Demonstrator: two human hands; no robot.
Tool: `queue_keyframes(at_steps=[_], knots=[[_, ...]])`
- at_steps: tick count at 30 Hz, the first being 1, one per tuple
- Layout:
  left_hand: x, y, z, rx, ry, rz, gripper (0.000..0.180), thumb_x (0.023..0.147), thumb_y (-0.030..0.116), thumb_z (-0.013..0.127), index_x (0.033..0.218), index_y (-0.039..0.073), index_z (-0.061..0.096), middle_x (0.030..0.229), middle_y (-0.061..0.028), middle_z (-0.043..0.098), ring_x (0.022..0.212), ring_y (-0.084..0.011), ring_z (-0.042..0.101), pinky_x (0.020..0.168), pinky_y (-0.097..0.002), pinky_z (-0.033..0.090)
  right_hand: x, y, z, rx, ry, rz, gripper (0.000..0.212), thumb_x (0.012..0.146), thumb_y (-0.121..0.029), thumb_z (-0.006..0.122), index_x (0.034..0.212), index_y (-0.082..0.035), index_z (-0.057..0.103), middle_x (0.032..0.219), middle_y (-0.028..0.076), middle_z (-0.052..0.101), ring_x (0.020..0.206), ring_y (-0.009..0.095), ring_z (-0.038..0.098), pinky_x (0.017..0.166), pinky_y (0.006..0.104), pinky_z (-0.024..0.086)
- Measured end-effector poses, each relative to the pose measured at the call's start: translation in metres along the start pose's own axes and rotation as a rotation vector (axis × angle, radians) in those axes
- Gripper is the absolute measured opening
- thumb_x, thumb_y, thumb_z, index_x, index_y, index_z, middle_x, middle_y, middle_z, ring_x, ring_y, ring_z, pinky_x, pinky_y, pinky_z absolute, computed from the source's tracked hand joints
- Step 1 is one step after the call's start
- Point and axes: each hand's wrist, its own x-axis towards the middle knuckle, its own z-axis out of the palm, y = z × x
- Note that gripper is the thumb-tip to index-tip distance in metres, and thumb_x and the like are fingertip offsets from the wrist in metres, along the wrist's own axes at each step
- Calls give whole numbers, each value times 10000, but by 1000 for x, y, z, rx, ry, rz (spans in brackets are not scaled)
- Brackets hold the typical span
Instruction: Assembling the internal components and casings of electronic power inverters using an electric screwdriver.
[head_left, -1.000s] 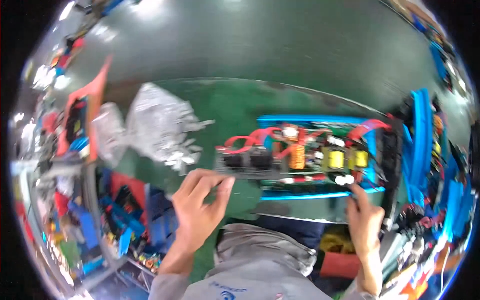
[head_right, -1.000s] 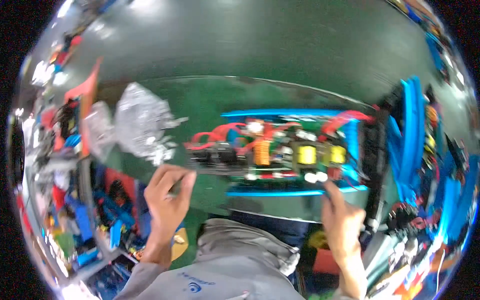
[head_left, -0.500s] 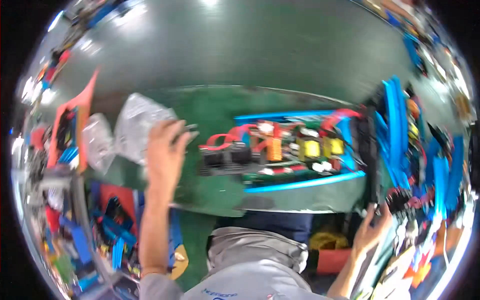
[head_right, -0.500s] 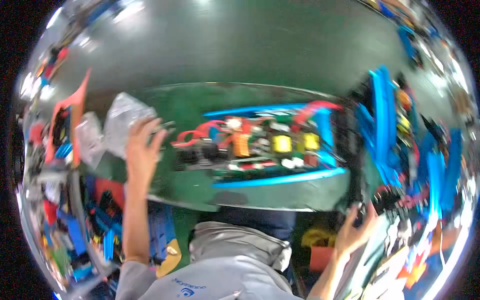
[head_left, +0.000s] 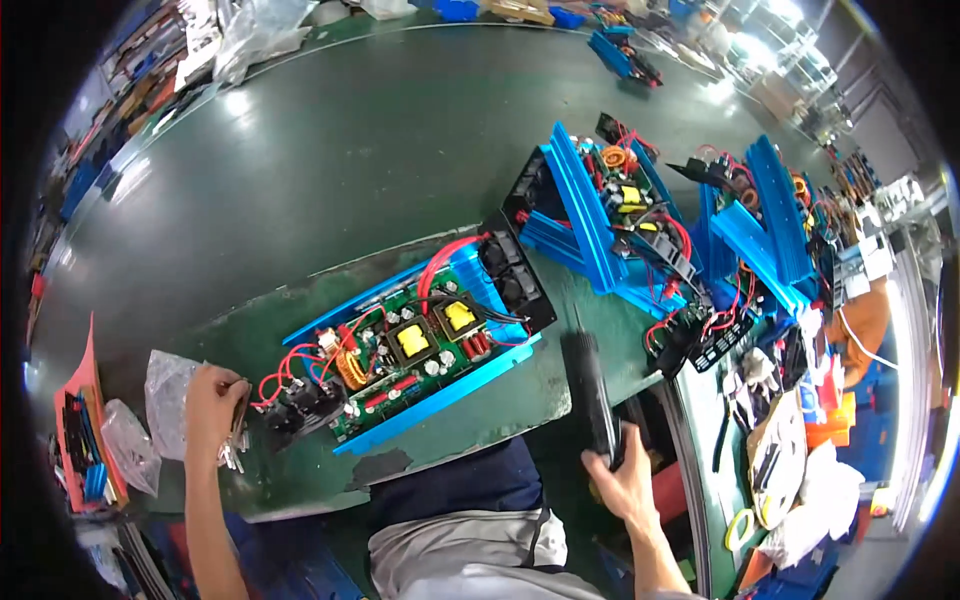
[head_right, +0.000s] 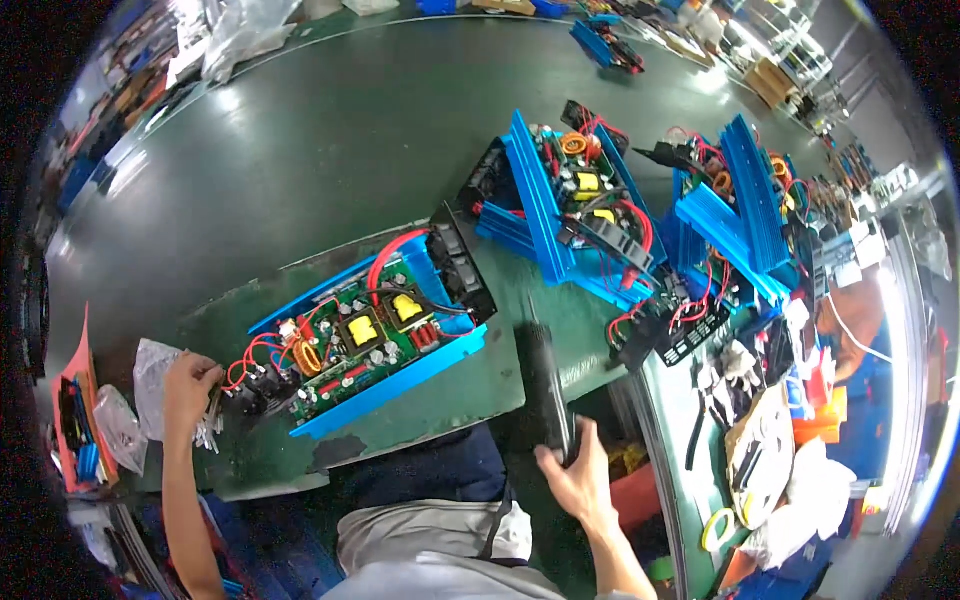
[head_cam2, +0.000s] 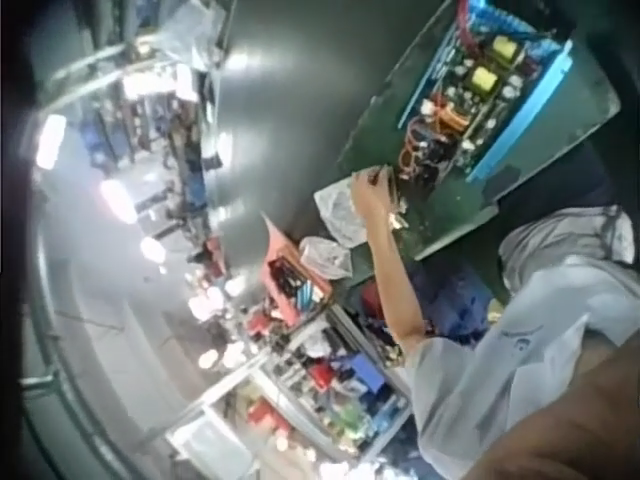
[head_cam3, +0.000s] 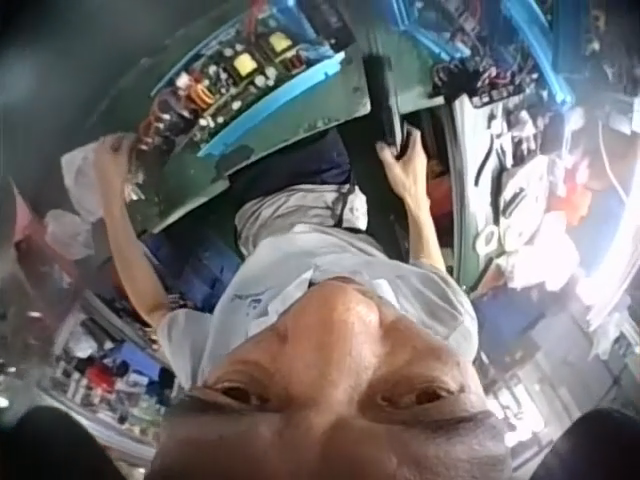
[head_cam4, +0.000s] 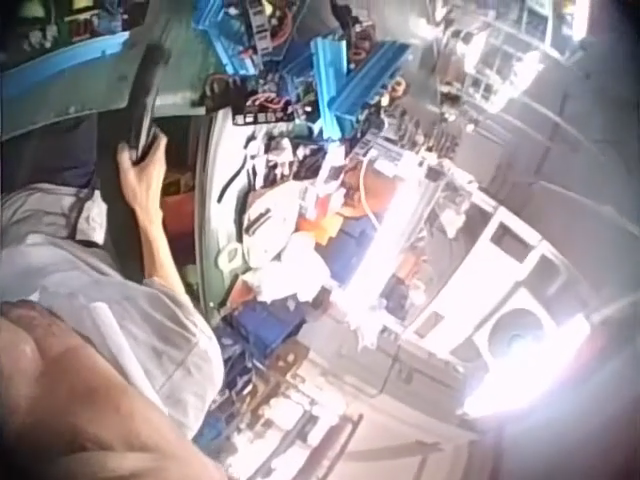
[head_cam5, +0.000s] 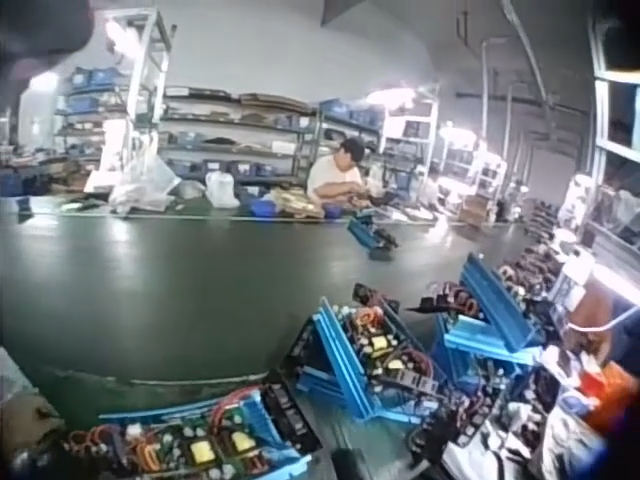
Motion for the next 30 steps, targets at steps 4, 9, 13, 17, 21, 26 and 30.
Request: queue_keyframes(at_steps=[4,9,13,17,21,26,30], knots=[[9,9,-4,130,-33,165,153,926,107,680,968,-12,593,820,-156,659,737,-280,674,688,-382,519,-16,9,9,294,-227,184,519,892,-240,739,1296,-8,510,866,45,625,758,130,591,730,281,496],[69,126,10,-335,44,320,171,1022,171,588,1078,10,601,810,-85,653,702,-160,625,677,-324,519,-26,10,39,557,-308,208,340,889,-170,718,1155,-9,580,816,32,631,740,111,605,693,268,484],[134,251,27,-605,-212,487,255,1022,158,597,1164,-47,649,993,-126,738,895,-192,726,786,-313,572,-24,26,38,658,-311,276,275,807,-77,698,1057,-35,592,833,41,651,735,137,617,698,282,483],[76,296,18,-676,-354,501,175,1016,104,604,1085,-55,634,950,-139,725,877,-201,726,787,-315,586,-60,30,37,703,-353,322,328,764,-26,739,1055,-55,589,859,17,652,759,103,611,699,253,486],[22,267,25,-607,-448,423,116,980,62,657,1011,-43,618,926,-101,708,843,-136,702,783,-270,567,-78,30,48,418,-534,212,399,813,-138,799,1131,-24,587,835,12,625,767,87,583,682,275,490],[-17,245,25,-439,-407,304,132,881,32,762,969,-14,674,904,-45,717,833,-110,686,764,-251,528,-71,10,59,508,-696,80,448,1020,-328,552,1322,2,523,818,124,641,727,217,610,718,380,498],[-31,237,39,-194,-300,312,140,901,45,743,1017,-31,724,910,-48,736,826,-95,670,769,-241,518,-67,7,68,540,-592,-59,332,1066,-235,463,1272,19,521,730,195,609,633,353,630,623,429,488]])
